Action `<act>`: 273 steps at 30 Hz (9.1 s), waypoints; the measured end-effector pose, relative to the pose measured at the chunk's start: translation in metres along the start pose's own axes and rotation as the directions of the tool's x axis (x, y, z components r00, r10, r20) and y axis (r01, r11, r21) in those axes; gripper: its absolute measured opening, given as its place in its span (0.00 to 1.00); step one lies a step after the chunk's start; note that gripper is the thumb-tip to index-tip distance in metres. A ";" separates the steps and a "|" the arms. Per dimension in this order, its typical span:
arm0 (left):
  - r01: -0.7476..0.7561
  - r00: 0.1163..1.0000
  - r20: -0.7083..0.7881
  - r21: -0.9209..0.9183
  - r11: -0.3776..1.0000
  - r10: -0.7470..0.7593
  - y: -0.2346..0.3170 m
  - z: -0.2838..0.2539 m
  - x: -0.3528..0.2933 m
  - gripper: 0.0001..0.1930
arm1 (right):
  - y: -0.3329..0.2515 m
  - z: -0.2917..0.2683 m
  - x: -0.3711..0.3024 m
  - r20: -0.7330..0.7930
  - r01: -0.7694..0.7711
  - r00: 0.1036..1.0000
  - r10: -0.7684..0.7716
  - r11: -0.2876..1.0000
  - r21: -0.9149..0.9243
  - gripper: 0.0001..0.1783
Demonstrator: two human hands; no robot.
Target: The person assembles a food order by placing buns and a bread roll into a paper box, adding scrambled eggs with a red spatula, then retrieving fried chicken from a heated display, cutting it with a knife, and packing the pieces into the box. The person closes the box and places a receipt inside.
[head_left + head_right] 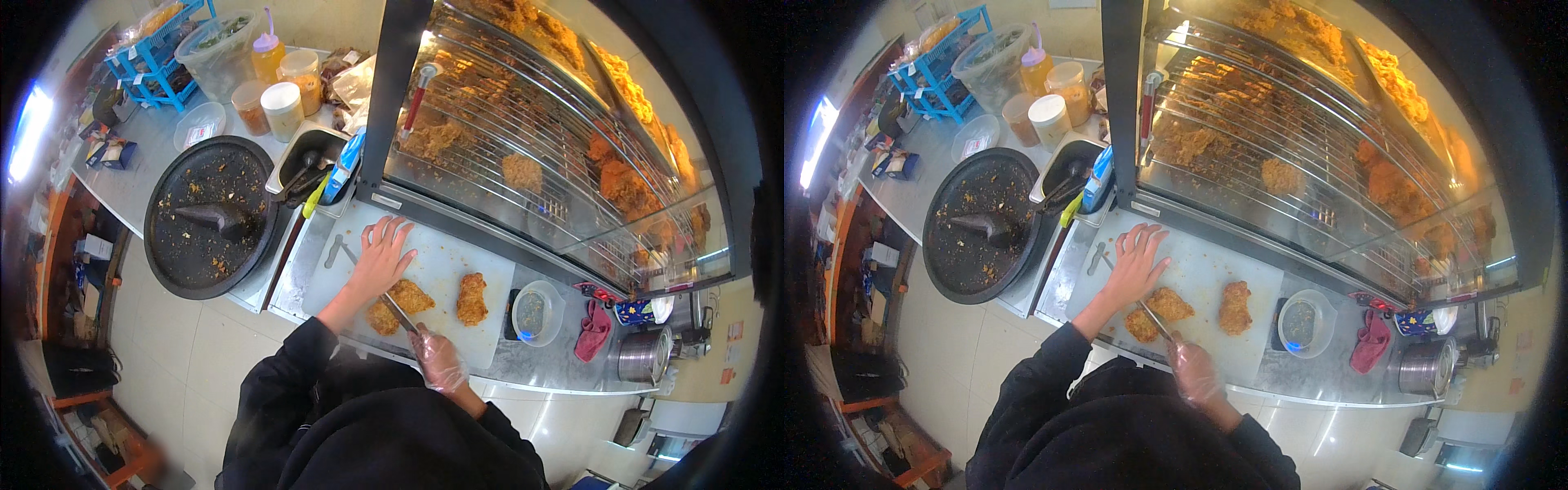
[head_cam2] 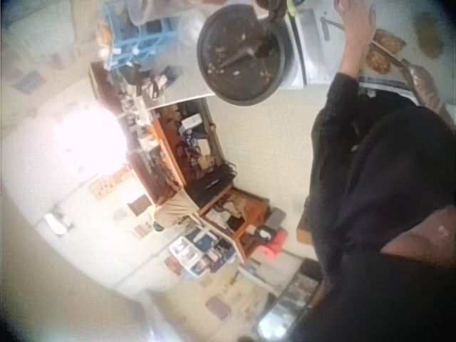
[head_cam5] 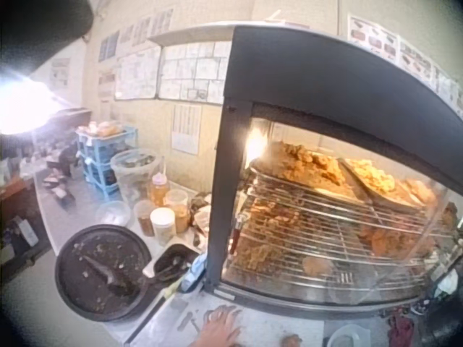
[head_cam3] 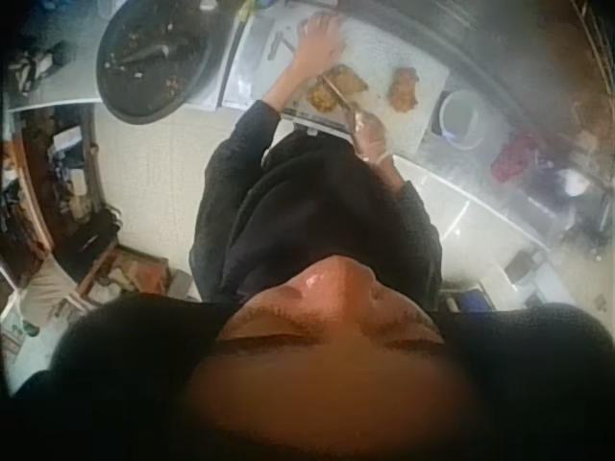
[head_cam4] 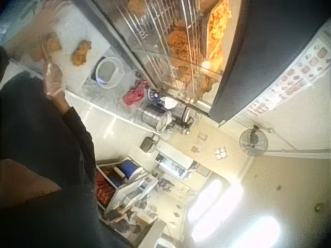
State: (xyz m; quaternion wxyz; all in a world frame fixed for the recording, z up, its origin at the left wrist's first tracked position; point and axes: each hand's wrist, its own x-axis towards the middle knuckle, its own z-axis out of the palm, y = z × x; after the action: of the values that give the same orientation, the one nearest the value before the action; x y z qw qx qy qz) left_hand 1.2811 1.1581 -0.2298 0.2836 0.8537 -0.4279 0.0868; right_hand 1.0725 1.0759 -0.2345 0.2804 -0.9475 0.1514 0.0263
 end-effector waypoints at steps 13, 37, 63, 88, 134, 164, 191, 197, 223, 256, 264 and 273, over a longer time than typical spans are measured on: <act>0.112 0.989 0.097 -0.011 0.994 -0.111 -0.051 0.014 -0.023 0.20 | -0.006 0.045 0.013 -0.092 0.093 0.991 -0.094 0.996 -0.016 0.13; 0.271 0.961 0.058 0.001 0.963 -0.270 -0.067 -0.005 -0.062 0.16 | -0.029 0.033 0.026 0.233 -0.007 0.972 -0.011 0.997 0.076 0.14; -0.035 0.979 0.181 -0.293 0.955 0.091 -0.020 0.052 0.014 0.05 | 0.010 0.018 0.016 0.066 -0.231 0.969 0.238 0.967 -0.104 0.14; -0.059 0.964 0.235 -0.271 0.961 0.126 -0.011 0.070 0.020 0.08 | 0.023 0.015 0.016 0.028 -0.284 0.958 0.284 0.959 -0.029 0.16; -0.073 0.911 0.380 -0.235 0.969 0.161 0.145 0.048 -0.056 0.26 | 0.097 -0.062 -0.083 -0.339 -0.241 0.902 0.267 0.963 0.118 0.09; -0.149 0.963 0.172 -0.308 0.940 0.209 0.156 0.107 0.037 0.07 | 0.077 -0.068 -0.081 -0.028 -0.369 0.928 0.371 0.928 0.060 0.15; -0.167 0.941 0.234 -0.302 0.939 0.243 0.143 0.107 0.010 0.06 | 0.069 -0.031 -0.088 -0.060 -0.412 0.910 0.410 0.911 -0.018 0.10; -0.137 0.912 0.339 -0.281 0.950 0.231 0.119 0.126 0.018 0.08 | 0.083 -0.022 -0.071 0.002 -0.420 0.907 0.421 0.905 0.066 0.12; -0.123 0.916 0.319 -0.351 0.928 0.242 0.148 0.173 0.050 0.08 | 0.151 -0.036 -0.054 -0.109 -0.448 0.890 0.443 0.894 -0.019 0.16; -0.076 0.996 -0.076 -0.342 0.937 0.053 0.133 0.054 0.060 0.02 | 0.097 -0.099 -0.013 -0.048 -0.265 0.964 0.261 0.961 -0.079 0.18; 0.454 0.734 -0.427 -0.270 0.849 -0.528 0.040 -0.088 -0.073 0.04 | 0.110 -0.091 0.082 -0.063 -0.072 0.997 0.049 0.887 -0.457 0.24; 0.717 0.303 -0.445 -0.476 0.509 -0.843 -0.011 -0.117 -0.236 0.09 | -0.022 0.002 0.067 -0.095 0.010 0.995 -0.022 0.993 -0.121 0.39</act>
State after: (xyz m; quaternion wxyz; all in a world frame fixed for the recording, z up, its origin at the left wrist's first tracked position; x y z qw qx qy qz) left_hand 1.1541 1.3894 -0.2304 0.4930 0.8368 0.1592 0.1770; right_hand 1.1435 1.0766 -0.2337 0.2154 -0.9640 0.1553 -0.0123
